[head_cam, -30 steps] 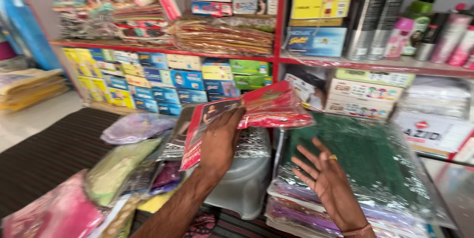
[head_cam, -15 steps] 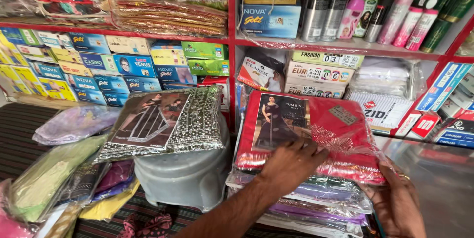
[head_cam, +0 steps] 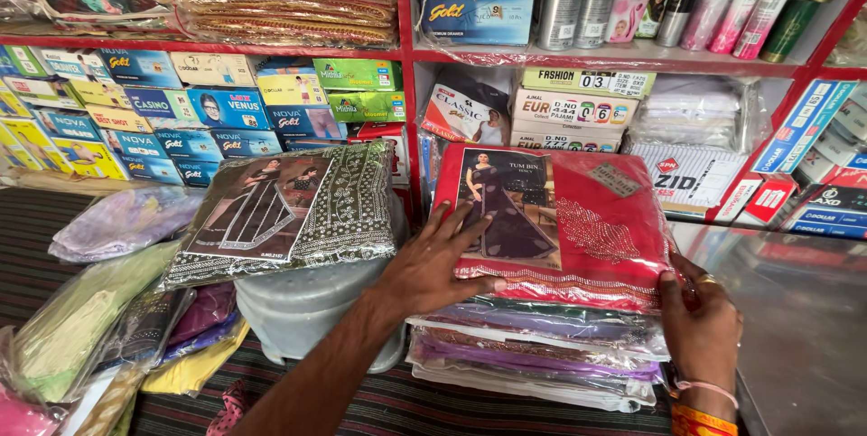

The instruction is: The person picks up packaged garments from a pile on the floor and stacks them one by one onto a small plastic stool. The garments are in clear plastic packaging and include various colors and designs.

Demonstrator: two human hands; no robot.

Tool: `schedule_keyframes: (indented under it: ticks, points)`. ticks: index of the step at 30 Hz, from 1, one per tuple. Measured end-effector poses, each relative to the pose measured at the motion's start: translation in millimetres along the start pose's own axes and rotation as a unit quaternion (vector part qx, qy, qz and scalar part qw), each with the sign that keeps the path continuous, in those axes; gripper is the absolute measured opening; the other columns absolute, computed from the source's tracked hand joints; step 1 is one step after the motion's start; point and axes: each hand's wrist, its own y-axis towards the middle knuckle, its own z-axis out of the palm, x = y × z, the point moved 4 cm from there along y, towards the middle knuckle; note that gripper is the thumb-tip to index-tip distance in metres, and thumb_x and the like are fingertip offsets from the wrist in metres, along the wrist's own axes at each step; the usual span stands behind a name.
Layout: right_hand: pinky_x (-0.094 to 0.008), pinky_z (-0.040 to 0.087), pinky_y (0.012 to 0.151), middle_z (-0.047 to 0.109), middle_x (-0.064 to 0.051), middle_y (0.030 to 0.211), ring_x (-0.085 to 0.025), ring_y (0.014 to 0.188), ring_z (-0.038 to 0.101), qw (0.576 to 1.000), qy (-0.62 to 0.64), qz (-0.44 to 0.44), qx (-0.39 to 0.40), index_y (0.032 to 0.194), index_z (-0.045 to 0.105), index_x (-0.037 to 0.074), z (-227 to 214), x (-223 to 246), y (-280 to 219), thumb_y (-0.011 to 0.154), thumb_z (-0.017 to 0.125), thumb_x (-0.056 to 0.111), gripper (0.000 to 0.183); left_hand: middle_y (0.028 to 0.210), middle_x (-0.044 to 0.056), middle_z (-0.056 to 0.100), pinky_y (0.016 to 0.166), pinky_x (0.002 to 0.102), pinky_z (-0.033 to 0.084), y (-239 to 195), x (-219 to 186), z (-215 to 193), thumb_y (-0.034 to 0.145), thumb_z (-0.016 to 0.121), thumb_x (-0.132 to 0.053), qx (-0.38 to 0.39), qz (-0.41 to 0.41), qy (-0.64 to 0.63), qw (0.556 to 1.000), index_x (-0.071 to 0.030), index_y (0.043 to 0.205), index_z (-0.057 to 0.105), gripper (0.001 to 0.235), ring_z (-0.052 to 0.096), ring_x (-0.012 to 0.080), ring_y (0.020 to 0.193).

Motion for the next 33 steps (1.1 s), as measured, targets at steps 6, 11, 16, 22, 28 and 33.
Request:
schedule_keyframes:
  ticks: [6,11,16,22,28,33]
  points:
    - [-0.041,0.055,0.078,0.071,-0.015,0.081,-0.024,0.074,0.068,0.999,0.037,0.005,0.008,0.136,0.073,0.017,7,0,1,0.101,0.067,0.029,0.037,0.172,0.014,0.007,0.121,0.061,0.019,5,4,-1,0.078,0.064,-0.076,0.019,-0.005,-0.020,1.000,-0.022,0.163,0.021,0.109,0.001,0.0410,0.157]
    - [-0.044,0.052,0.091,0.072,-0.015,0.079,-0.026,0.073,0.067,0.998,-0.031,-0.048,0.008,0.136,0.075,0.016,6,5,2,0.103,0.068,0.028,0.036,0.172,0.013,0.007,0.122,0.060,0.019,2,1,-5,0.080,0.056,-0.078,0.022,-0.014,-0.020,0.999,-0.022,0.163,0.021,0.106,0.001,0.0412,0.157]
    - [-0.045,0.054,0.093,0.075,-0.019,0.100,-0.031,0.096,0.073,0.998,0.023,0.044,0.031,0.138,0.072,0.015,0,1,2,0.100,0.068,0.035,0.043,0.172,0.020,0.004,0.125,0.055,0.017,-1,7,-10,0.094,0.035,-0.074,-0.035,-0.037,-0.133,0.990,-0.014,0.164,0.020,0.094,0.005,0.0387,0.159]
    - [-0.049,0.048,0.103,0.071,-0.022,0.128,-0.039,0.122,0.065,0.999,0.008,0.042,-0.007,0.137,0.071,0.008,-9,0,4,0.098,0.071,0.044,0.052,0.168,0.023,0.016,0.124,0.050,0.018,9,28,-9,0.099,0.035,-0.065,-0.149,-0.075,-0.256,0.952,-0.005,0.161,0.019,0.088,0.015,0.0383,0.156]
    - [-0.049,0.048,0.102,0.070,-0.021,0.129,-0.037,0.123,0.065,0.999,0.022,0.048,0.002,0.137,0.069,0.006,-9,-7,5,0.097,0.071,0.046,0.057,0.161,0.024,0.029,0.122,0.048,0.026,10,38,1,0.101,0.038,-0.063,-0.185,-0.057,-0.287,0.938,0.000,0.157,0.026,0.085,0.029,0.0381,0.151]
    - [-0.046,0.053,0.097,0.074,-0.022,0.117,-0.032,0.112,0.072,0.993,0.060,0.101,0.027,0.135,0.069,0.006,-6,-4,2,0.095,0.070,0.045,0.057,0.158,0.025,0.037,0.122,0.046,0.027,9,40,-2,0.102,0.039,-0.059,-0.222,-0.038,-0.326,0.918,0.000,0.155,0.032,0.080,0.035,0.0354,0.150]
